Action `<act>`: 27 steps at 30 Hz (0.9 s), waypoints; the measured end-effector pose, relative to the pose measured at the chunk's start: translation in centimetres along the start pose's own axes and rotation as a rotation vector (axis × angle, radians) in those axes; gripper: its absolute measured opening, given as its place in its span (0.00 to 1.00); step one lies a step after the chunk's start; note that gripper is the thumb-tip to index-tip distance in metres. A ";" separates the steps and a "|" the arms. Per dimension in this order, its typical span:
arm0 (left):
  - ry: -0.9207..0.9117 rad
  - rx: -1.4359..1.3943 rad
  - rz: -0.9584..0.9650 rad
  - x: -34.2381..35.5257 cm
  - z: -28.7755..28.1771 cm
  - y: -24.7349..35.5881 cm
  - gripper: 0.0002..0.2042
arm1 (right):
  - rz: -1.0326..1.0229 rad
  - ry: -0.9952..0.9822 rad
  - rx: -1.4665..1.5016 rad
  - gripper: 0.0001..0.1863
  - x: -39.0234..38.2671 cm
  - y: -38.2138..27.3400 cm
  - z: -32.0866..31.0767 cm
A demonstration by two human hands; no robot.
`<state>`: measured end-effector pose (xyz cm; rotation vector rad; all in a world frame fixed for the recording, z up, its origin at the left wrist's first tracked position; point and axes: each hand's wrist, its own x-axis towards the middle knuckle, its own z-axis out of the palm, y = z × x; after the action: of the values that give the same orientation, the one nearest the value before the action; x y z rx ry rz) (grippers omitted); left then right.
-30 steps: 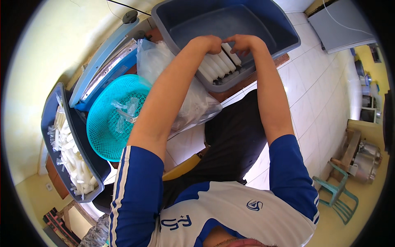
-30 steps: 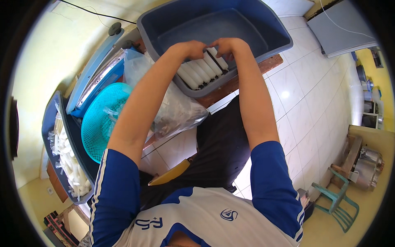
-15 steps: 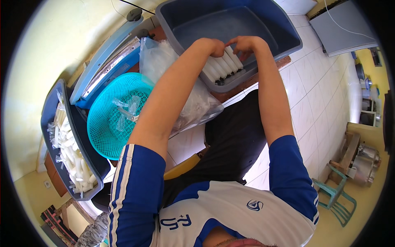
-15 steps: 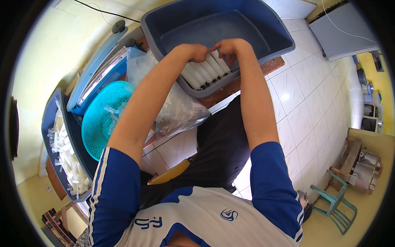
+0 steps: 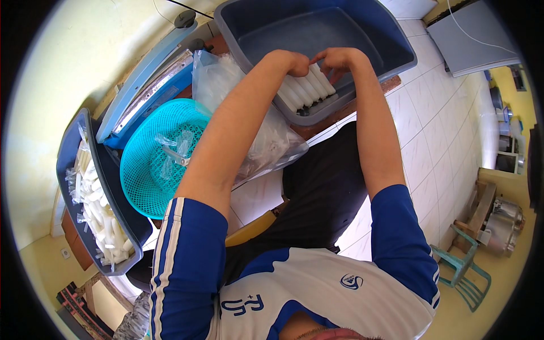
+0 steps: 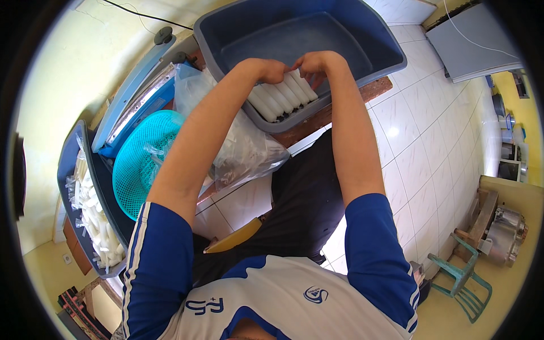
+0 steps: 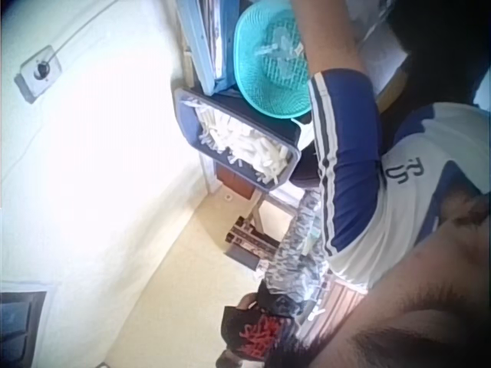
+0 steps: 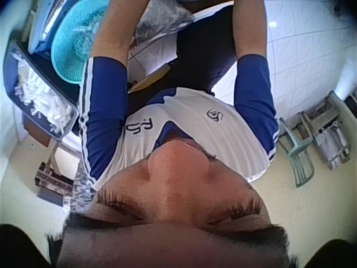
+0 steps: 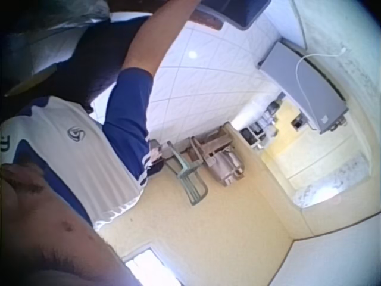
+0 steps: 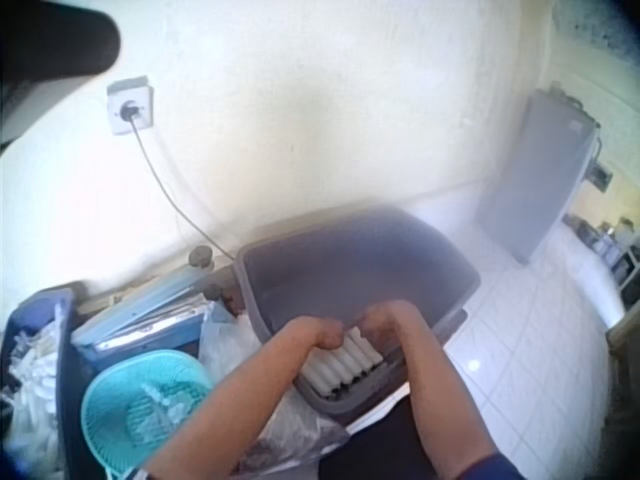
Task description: The person takes small white frozen food tubes from a grey bin, cuts them with scissors, and places them into a blue bin.
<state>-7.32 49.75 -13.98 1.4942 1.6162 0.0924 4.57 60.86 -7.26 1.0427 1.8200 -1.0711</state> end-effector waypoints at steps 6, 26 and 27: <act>0.002 0.007 0.003 -0.5 -0.1 0.1 0.25 | 0.003 -0.008 -0.001 0.35 -0.3 -0.2 0.1; 0.315 0.177 -0.239 -5.4 -2.0 2.8 0.17 | 0.002 0.150 -0.339 0.35 -2.0 -1.3 0.4; 0.400 0.192 -0.240 -6.0 -1.9 2.6 0.16 | -0.023 0.180 -0.434 0.33 -2.4 -2.1 0.5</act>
<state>-7.43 46.47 -8.03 1.4767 2.1678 0.1085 3.69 59.10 -4.75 0.8749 2.0906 -0.5662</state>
